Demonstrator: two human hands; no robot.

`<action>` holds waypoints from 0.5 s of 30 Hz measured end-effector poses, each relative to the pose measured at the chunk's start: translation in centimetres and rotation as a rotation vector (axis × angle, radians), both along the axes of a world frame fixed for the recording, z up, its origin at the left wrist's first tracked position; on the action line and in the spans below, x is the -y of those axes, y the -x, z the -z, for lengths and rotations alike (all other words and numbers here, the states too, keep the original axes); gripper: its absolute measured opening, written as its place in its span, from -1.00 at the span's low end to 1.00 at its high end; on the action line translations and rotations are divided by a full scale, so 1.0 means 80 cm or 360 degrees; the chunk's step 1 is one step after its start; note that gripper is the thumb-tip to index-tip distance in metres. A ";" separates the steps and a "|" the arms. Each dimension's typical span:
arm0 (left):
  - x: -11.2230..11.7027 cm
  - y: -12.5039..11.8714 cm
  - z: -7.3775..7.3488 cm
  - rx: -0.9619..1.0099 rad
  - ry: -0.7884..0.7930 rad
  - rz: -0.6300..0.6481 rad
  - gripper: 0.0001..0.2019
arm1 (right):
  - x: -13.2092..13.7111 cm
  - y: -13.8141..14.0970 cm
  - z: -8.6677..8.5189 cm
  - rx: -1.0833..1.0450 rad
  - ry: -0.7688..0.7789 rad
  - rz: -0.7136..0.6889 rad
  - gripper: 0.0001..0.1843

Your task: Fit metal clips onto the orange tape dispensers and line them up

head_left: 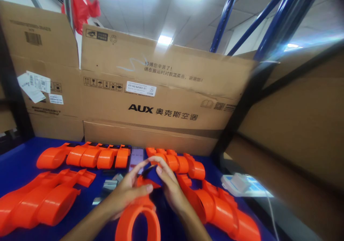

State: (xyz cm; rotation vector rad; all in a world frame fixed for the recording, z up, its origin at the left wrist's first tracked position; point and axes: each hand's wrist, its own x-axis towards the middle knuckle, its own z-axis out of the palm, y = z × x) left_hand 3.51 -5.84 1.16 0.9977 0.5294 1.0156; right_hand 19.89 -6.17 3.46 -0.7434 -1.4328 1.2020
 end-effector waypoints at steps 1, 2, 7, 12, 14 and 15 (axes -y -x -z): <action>0.003 0.000 -0.001 0.0001 0.0003 0.0076 -0.13 | -0.001 0.001 0.001 -0.0006 -0.0006 0.0036 -0.68; 0.005 0.000 -0.002 0.0003 0.0003 0.0123 -0.11 | -0.002 0.002 0.003 0.0003 -0.0010 0.0074 -0.71; -0.004 0.003 0.004 -0.0115 0.0044 0.0105 -0.21 | -0.010 0.009 0.013 0.0069 -0.0013 0.0148 -0.69; -0.016 0.006 0.013 -0.0141 0.0077 0.0097 -0.24 | -0.011 0.018 0.014 0.0052 -0.0025 0.0144 -0.65; -0.013 0.006 0.010 -0.0137 0.0069 0.0091 -0.25 | -0.009 0.020 0.013 0.0065 -0.0063 0.0197 -0.62; -0.011 0.007 0.008 -0.0143 0.0051 0.0089 -0.25 | -0.008 0.021 0.013 0.0081 -0.0080 0.0210 -0.61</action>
